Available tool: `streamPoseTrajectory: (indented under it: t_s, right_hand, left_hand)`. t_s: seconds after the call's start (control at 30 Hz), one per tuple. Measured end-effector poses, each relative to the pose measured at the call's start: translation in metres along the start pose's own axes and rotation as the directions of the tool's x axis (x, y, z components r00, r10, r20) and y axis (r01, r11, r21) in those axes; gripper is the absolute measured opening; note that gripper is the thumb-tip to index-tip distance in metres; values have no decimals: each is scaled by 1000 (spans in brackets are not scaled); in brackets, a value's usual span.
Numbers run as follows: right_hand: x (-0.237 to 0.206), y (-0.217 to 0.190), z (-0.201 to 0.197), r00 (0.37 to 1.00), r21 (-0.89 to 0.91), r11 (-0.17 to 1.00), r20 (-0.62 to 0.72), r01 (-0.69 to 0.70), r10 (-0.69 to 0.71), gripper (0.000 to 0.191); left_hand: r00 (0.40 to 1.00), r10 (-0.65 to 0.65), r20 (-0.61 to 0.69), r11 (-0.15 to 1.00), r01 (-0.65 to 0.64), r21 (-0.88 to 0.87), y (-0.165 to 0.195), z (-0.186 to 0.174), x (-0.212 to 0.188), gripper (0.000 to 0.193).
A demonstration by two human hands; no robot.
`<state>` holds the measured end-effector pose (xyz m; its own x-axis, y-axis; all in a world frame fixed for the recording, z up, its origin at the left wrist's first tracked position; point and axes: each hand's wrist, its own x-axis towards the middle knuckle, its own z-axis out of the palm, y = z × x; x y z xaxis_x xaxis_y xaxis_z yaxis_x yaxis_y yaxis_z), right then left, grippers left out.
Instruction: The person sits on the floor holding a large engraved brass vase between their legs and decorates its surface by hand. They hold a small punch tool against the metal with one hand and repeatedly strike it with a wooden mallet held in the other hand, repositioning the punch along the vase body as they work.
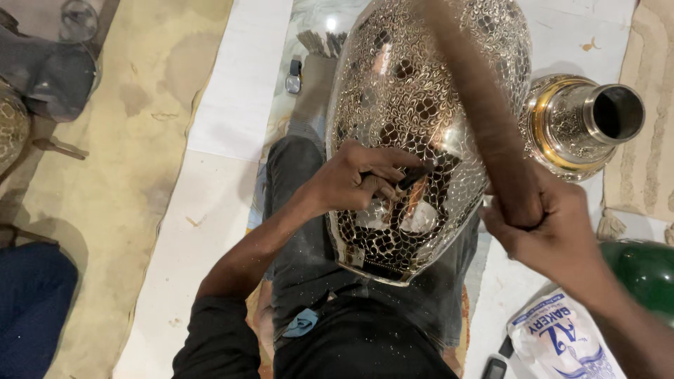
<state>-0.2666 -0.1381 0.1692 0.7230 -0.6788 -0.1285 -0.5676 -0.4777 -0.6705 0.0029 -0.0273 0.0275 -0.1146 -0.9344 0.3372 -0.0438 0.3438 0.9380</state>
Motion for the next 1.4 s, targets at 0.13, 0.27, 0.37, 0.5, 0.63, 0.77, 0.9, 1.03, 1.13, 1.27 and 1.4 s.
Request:
streamPoseTrajectory:
  t_s: [0.13,0.27,0.37,0.5,0.63,0.77,0.9,1.03,1.13,1.27,1.4]
  right_hand:
    - [-5,-6,2,997,-268,962,48,-47,62,33]
    - [-4,-13,6,997,-179,982,37,-59,66,30]
    - [-5,-17,9,1000,-37,999,-26,-10,9,30]
    - [-10,-17,9,990,-282,952,32,-120,134,29]
    - [-15,-9,14,994,-77,996,-99,-55,48,26]
    - [-17,-2,16,994,-26,999,-112,-24,21,24]
    - [-17,-8,14,991,-245,960,-20,-135,134,29]
    - [-18,-14,16,989,-26,998,-135,-64,60,24]
    - [-23,-5,12,994,-177,979,-74,-98,86,28]
    - [-37,21,18,992,-204,977,-119,-60,36,29]
    - [-44,36,31,957,-177,974,-275,-144,91,30]
  left_hand:
    - [998,-52,33,998,51,32,0,-1,4,77]
    - [998,-50,48,996,46,82,3,-1,8,75]
    - [997,-38,65,999,37,18,5,-3,9,75]
    - [991,-70,116,997,71,-5,6,-4,9,71]
    - [994,32,107,989,-15,-150,6,-5,8,68]
    - [994,33,106,998,-27,-59,4,-4,12,67]
    - [993,-4,117,1000,3,9,2,-2,15,70]
    - [988,94,126,995,-88,-52,1,-3,15,73]
    - [978,154,143,988,-149,-41,0,-4,15,73]
    - [984,73,164,997,-72,-12,1,-3,17,68]
    - [973,160,169,987,-154,-49,0,-3,20,71]
